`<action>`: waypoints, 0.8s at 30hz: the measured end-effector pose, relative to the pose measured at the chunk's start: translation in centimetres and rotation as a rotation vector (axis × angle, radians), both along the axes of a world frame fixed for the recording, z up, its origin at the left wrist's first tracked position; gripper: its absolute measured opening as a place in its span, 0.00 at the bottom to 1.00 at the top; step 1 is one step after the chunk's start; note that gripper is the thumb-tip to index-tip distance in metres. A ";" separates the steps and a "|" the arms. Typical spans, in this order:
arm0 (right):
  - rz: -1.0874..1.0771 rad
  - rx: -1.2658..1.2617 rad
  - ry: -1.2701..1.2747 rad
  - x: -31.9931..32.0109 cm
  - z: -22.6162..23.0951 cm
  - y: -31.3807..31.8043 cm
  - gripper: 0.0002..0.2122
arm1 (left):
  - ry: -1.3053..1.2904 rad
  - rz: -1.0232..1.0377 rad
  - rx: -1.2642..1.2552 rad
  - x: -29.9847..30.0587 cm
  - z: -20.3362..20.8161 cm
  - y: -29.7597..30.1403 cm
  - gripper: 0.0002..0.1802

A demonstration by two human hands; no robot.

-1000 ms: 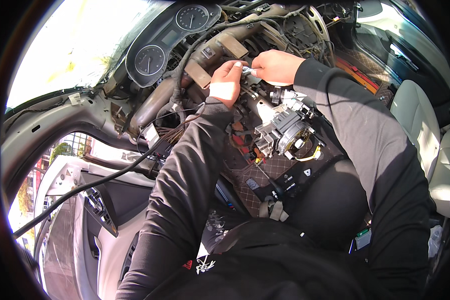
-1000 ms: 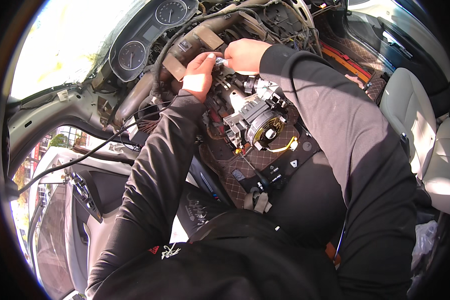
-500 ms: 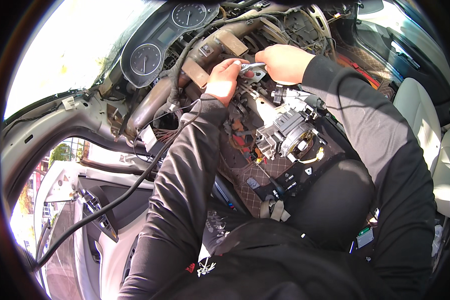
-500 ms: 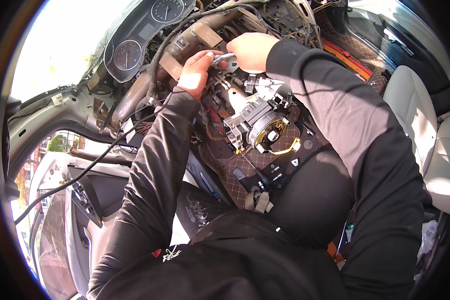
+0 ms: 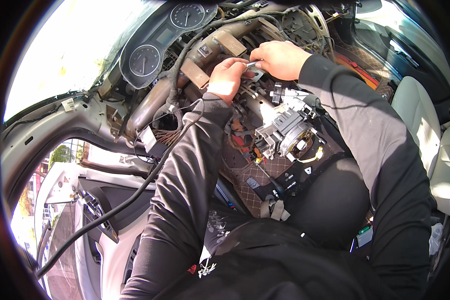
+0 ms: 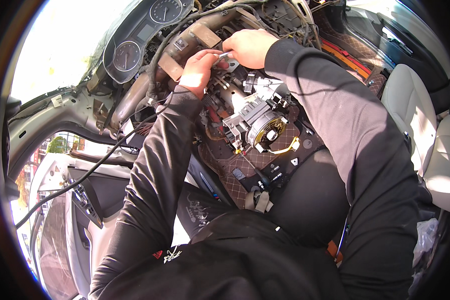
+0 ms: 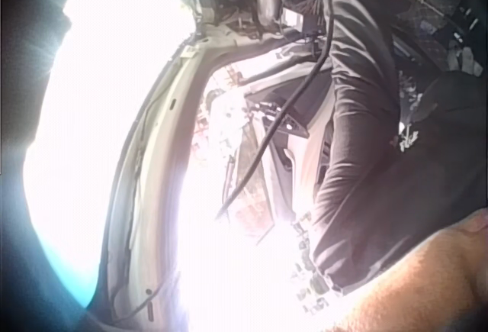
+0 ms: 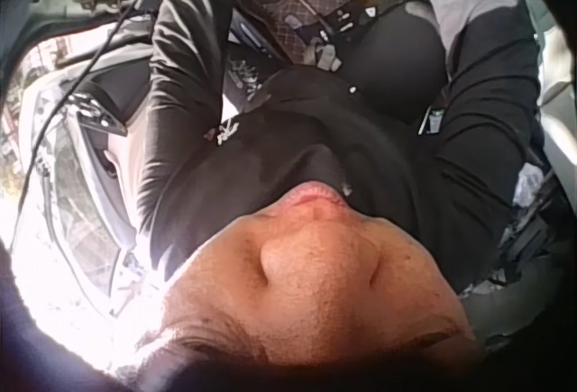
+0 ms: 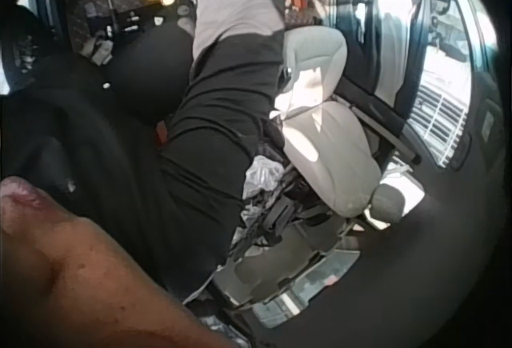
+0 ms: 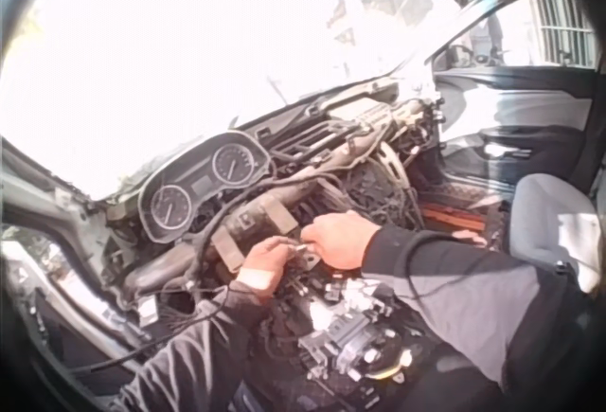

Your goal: The person removes a steering column assembly from a white car, walks to a tool chest to select a drill and bit, then returns to the car to use the drill on the steering column area. The person also handles a smartphone briefly while working inside the vehicle.

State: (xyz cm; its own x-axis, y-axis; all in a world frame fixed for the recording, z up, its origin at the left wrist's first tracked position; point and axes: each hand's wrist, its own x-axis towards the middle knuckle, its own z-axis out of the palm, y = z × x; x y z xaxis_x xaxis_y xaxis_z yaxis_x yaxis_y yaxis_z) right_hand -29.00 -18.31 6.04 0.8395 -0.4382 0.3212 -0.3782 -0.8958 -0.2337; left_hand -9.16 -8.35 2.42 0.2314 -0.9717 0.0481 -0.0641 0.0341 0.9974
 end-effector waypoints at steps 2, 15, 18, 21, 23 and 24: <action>0.009 -0.003 -0.030 0.0 -0.4 -0.3 0.12 | -0.184 0.074 -0.157 -0.5 -0.6 0.2 0.12; -0.003 0.028 0.061 0.0 1.9 3.3 0.13 | -0.370 0.020 -0.289 0.0 -0.7 0.5 0.10; 0.077 0.163 0.182 -0.3 2.5 5.6 0.15 | -0.337 -0.082 -0.236 0.6 -1.2 -0.3 0.16; -0.069 0.047 0.103 -0.7 2.6 6.3 0.12 | -0.299 -0.074 -0.215 0.9 -1.7 -0.5 0.18; -0.103 -0.033 0.066 -0.7 2.4 6.0 0.13 | -0.178 -0.065 -0.157 0.9 -1.6 -0.6 0.19; -0.073 -0.046 0.069 -0.7 2.3 5.8 0.14 | -0.146 -0.073 -0.145 0.8 -1.6 -0.6 0.19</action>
